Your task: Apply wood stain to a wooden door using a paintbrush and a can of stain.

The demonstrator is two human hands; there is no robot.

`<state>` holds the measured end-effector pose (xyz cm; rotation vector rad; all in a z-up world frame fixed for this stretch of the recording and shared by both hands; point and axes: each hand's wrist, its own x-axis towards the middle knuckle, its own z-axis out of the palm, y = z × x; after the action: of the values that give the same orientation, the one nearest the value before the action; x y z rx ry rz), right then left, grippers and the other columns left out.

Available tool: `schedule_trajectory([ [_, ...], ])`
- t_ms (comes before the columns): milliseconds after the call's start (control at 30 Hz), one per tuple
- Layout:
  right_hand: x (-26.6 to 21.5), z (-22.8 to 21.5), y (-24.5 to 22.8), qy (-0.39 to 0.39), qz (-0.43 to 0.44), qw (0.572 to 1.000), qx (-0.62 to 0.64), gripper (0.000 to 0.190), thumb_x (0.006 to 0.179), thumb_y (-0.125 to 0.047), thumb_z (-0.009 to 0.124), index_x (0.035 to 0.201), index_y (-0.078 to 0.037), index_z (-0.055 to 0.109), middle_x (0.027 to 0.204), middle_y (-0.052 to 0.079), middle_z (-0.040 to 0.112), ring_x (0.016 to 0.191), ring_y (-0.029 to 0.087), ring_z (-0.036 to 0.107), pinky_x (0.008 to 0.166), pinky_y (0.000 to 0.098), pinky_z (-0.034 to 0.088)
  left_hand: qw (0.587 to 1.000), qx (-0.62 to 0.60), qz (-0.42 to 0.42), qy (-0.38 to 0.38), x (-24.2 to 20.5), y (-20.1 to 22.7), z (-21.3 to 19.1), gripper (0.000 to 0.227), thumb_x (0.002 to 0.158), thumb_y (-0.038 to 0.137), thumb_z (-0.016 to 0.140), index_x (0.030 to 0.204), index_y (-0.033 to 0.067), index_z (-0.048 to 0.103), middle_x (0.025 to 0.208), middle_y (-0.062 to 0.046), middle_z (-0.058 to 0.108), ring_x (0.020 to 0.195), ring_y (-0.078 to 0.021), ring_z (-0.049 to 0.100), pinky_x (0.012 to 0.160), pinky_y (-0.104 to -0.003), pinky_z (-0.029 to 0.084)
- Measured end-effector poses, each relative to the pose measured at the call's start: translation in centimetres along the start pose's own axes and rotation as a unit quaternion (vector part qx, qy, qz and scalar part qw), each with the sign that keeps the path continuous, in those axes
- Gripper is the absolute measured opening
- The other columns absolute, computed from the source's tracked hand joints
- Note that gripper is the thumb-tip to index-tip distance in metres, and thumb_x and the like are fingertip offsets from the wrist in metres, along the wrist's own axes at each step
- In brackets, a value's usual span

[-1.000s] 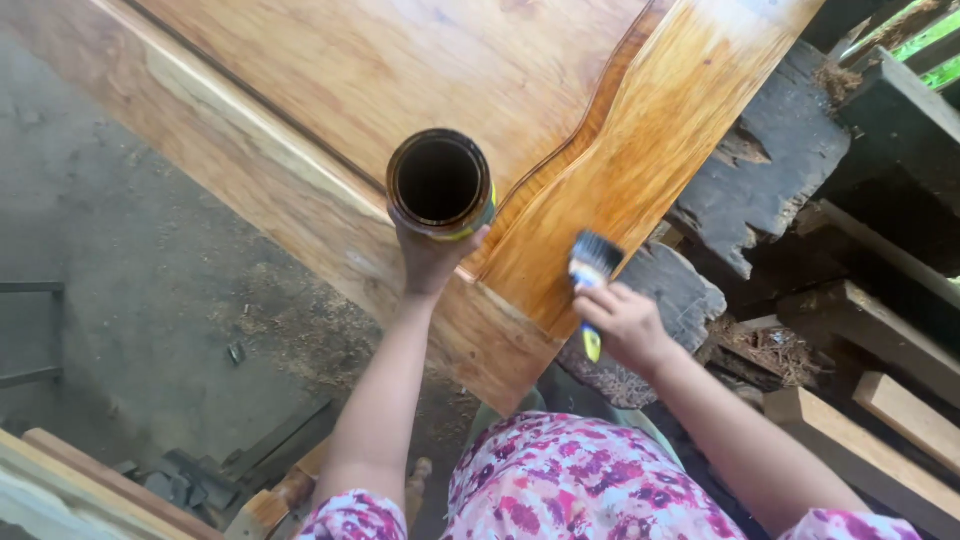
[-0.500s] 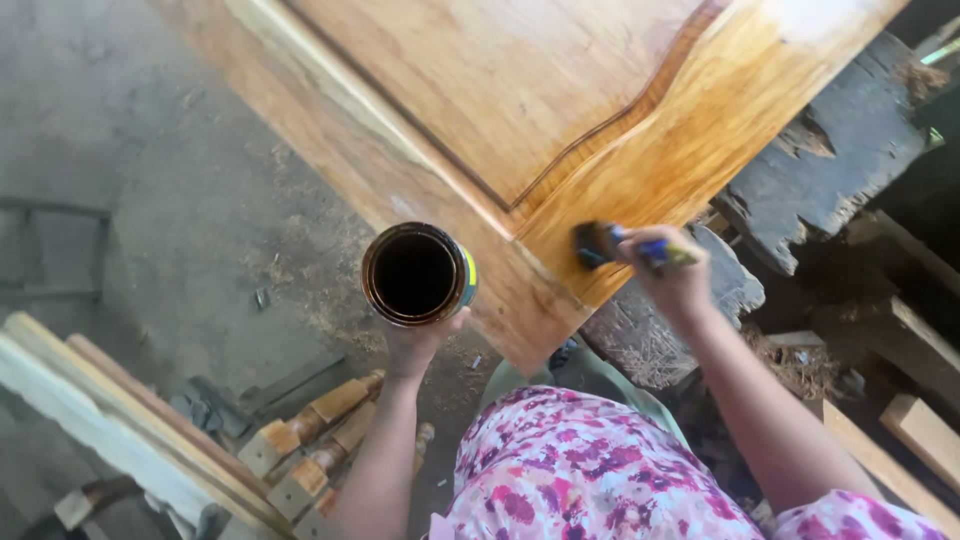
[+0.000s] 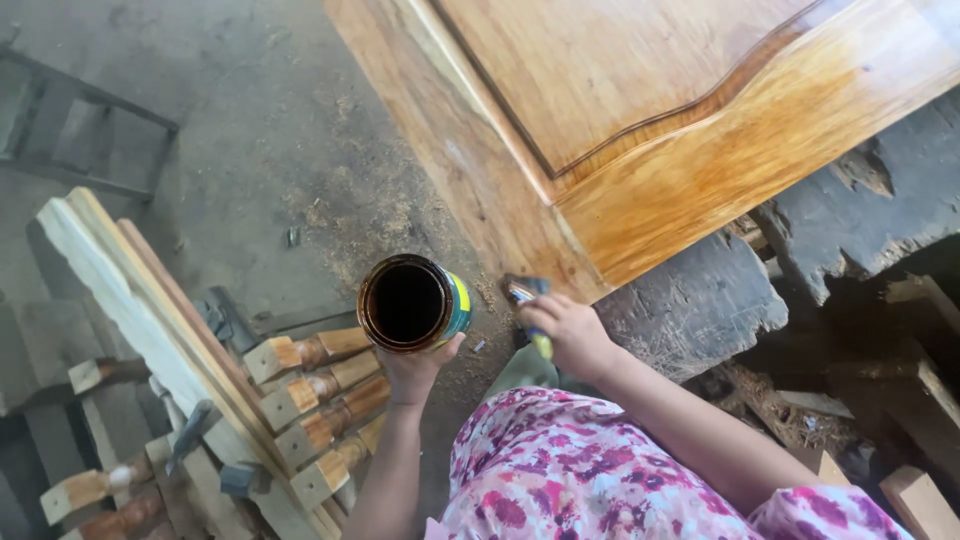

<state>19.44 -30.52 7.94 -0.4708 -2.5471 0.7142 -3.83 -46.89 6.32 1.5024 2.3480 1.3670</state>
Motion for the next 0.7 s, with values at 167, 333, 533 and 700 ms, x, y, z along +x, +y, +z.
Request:
schedule_trajectory([
  [167, 2.0, -1.2, 5.2, 0.164, 0.178, 0.956, 0.165, 0.021, 0.086, -0.003, 0.080, 0.103, -0.010, 0.070, 0.101, 0.008, 0.076, 0.091, 0.017, 0.074, 0.079, 0.0299, 0.063, 0.998, -0.064, 0.007, 0.029, -1.4, 1.4, -1.3, 0.119, 0.071, 0.039, 0.093, 0.161, 0.0059, 0.023, 0.156, -0.013, 0.046, 0.147, -0.0282, 0.046, 0.128, -0.044, 0.032],
  [333, 2.4, -6.1, 8.9, 0.217, 0.229, 0.948, 0.036, 0.015, 0.096, -0.010, 0.080, 0.102, -0.005, 0.068, 0.096, 0.010, 0.073, 0.084, 0.019, 0.073, 0.074, 0.0332, 0.059, 0.997, -0.073, -0.003, 0.026, -2.9, -0.4, -2.0, 0.118, 0.071, 0.037, 0.094, 0.161, 0.0067, 0.024, 0.157, -0.012, 0.047, 0.147, -0.0274, 0.048, 0.130, -0.044, 0.031],
  [533, 3.9, -3.4, 5.6, 0.185, 0.118, 0.962, -0.162, 0.016, 0.087, -0.008, 0.077, 0.098, -0.015, 0.067, 0.097, 0.006, 0.071, 0.091, 0.027, 0.070, 0.077, 0.0405, 0.059, 0.999, -0.033, -0.013, 0.024, -1.8, -2.3, -2.7, 0.118, 0.068, 0.040, 0.093, 0.160, 0.0066, 0.027, 0.155, -0.011, 0.050, 0.146, -0.0288, 0.048, 0.129, -0.043, 0.030],
  [700, 5.8, 1.4, -1.4, 0.062, 0.060, 0.986, -0.143, 0.039, 0.060, -0.008, 0.078, 0.098, -0.014, 0.070, 0.098, 0.007, 0.074, 0.084, 0.029, 0.071, 0.063, 0.0389, 0.057, 0.998, -0.050, 0.027, 0.001, 2.5, -4.4, -3.9, 0.114, 0.070, 0.038, 0.091, 0.159, 0.0058, 0.027, 0.153, -0.012, 0.049, 0.145, -0.0286, 0.047, 0.128, -0.044, 0.029],
])
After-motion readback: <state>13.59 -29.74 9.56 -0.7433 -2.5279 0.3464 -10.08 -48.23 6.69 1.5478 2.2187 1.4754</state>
